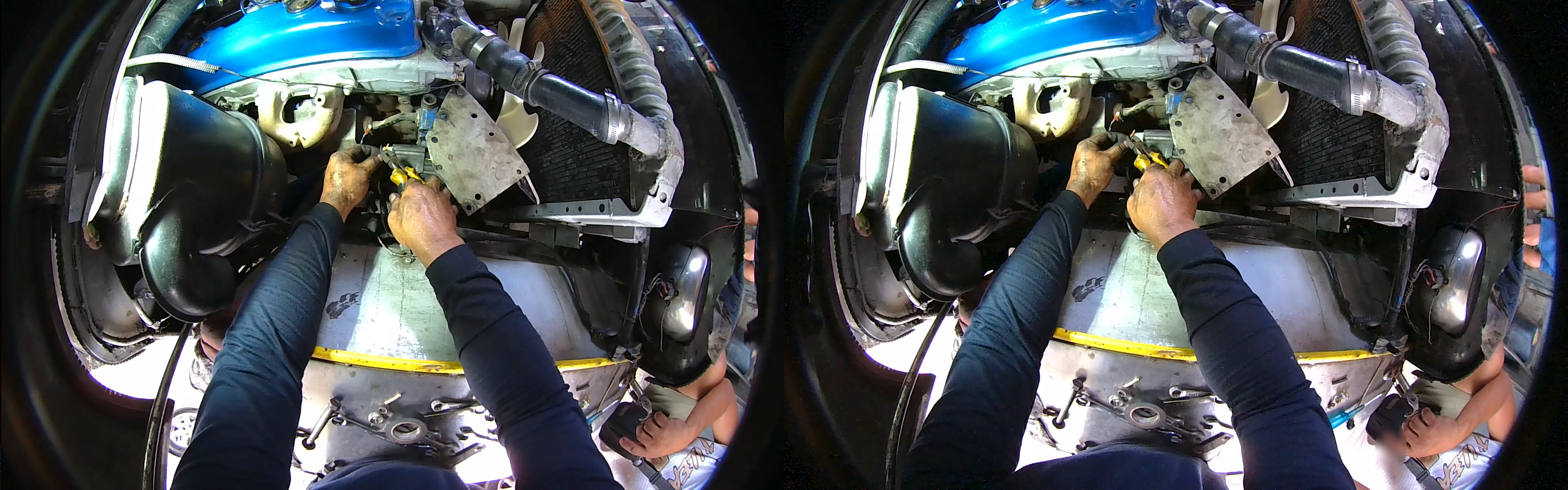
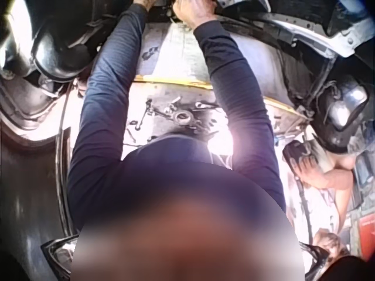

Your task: The person works on a car engine with the hood open, using a screwdriver to adjust components and wires near the alternator. The person repeatedly reaches into the engine bay to manipulate parts and tools while another person stands nearby.

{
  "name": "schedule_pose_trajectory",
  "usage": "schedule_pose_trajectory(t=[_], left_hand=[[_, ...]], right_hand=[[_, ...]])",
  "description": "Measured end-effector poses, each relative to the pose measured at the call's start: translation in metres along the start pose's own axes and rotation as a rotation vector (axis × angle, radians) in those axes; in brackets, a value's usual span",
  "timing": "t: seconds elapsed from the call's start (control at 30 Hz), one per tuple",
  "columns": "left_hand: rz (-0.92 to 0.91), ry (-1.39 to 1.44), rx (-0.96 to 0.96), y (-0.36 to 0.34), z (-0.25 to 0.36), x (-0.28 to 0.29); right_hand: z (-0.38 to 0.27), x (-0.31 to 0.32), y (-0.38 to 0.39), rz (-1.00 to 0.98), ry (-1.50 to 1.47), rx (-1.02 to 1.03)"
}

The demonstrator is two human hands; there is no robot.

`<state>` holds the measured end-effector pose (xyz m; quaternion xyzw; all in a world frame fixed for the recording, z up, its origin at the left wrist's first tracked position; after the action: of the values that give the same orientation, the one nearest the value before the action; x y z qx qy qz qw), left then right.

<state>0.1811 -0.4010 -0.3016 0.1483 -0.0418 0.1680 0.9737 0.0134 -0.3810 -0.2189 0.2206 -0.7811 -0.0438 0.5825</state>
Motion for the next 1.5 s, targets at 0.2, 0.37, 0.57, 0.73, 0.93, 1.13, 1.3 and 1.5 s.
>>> schedule_pose_trajectory(t=[0.2, 0.37, 0.57, 0.73, 0.93, 1.13, 1.3, 1.5], left_hand=[[-0.04, -0.094, 0.041, 0.001, 0.007, 0.003], [-0.094, -0.131, 0.067, 0.002, 0.011, 0.008], [-0.254, -0.151, 0.048, 0.003, 0.025, 0.007], [-0.19, -0.307, -0.065, -0.001, 0.02, 0.005], [-0.181, -0.264, -0.041, -0.014, -0.003, -0.001], [-0.16, -0.204, -0.028, -0.015, -0.002, 0.0], [-0.14, -0.103, -0.022, -0.017, -0.003, -0.003], [-0.151, -0.096, 0.05, -0.014, 0.005, -0.004]], right_hand=[[0.001, -0.001, -0.005, -0.037, 0.025, 0.023], [0.0, -0.001, -0.007, 0.027, 0.004, 0.064], [0.008, -0.003, -0.017, 0.09, -0.076, 0.148], [0.011, -0.007, -0.022, 0.091, -0.113, 0.17], [0.013, -0.013, -0.027, 0.093, -0.128, 0.137], [0.014, -0.017, -0.03, 0.073, -0.133, 0.152], [0.015, -0.021, -0.032, 0.094, -0.124, 0.154], [0.016, -0.024, -0.033, 0.096, -0.123, 0.154]])
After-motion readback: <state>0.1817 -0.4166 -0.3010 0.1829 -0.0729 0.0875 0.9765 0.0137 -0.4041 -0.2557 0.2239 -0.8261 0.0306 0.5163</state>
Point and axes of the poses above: each hand's wrist, its own y-axis away from the middle knuckle, its own x-axis out of the back of the hand, z = x × y, the point moved 3 cm from there along -y, towards the middle knuckle, and after that the axes turned 5 degrees about y, right-handed, at the moved point
